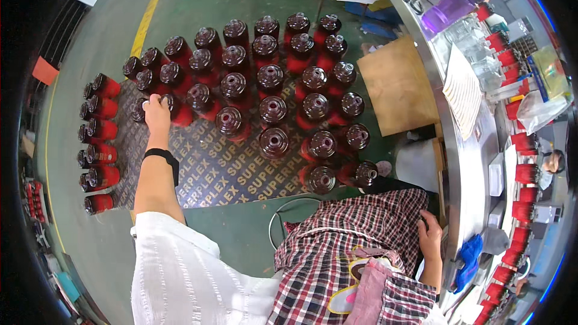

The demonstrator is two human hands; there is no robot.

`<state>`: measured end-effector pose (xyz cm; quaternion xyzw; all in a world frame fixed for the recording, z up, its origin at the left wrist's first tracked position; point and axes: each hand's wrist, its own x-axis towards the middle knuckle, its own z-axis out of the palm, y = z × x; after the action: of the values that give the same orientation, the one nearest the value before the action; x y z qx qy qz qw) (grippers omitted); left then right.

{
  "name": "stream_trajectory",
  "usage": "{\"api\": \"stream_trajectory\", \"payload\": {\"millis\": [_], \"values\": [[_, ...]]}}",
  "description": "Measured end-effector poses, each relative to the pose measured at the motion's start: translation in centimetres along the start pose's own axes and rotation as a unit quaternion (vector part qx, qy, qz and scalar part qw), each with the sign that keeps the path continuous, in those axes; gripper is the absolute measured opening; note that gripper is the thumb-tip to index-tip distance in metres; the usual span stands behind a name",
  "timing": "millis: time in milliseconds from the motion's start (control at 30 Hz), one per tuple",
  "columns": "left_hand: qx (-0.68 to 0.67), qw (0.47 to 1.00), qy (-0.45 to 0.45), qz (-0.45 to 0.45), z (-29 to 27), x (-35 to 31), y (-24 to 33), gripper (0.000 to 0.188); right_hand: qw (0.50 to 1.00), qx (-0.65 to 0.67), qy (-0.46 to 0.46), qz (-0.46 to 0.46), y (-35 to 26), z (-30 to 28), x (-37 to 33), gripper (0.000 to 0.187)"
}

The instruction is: The person picks up a bottle from a pallet, places it on a stand, and wipes it with a cloth. They peel a label from a tray, apply it to the bottle, smooth it with a scraper, and then place the bottle on a conveyor belt.

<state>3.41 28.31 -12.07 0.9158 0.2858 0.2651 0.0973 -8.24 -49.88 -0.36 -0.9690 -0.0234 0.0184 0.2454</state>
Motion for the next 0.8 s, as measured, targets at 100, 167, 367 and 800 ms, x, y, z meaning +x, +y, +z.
{"api": "stream_trajectory", "payload": {"millis": [100, 167, 367, 800], "values": [[0.047, 0.996, -0.023, -0.073, -0.4, -0.7, 0.8, 0.042, 0.999, 0.020, -0.016, 0.023, -0.4, 0.4, 0.5, 0.027], [0.123, 0.989, 0.044, -0.074, -1.2, -2.4, 0.7, 0.047, 0.999, 0.023, -0.026, 0.017, -0.1, 1.3, 0.7, 0.029], [0.180, 0.980, 0.075, 0.028, -3.0, -1.7, 7.4, 0.052, 0.999, 0.003, -0.037, 0.027, 0.1, 1.5, -1.1, 0.028], [-0.293, 0.877, 0.069, 0.376, -8.1, -7.2, 38.5, 0.014, 0.990, 0.113, 0.002, -0.079, -2.1, 1.1, -0.8, 0.031]]}}
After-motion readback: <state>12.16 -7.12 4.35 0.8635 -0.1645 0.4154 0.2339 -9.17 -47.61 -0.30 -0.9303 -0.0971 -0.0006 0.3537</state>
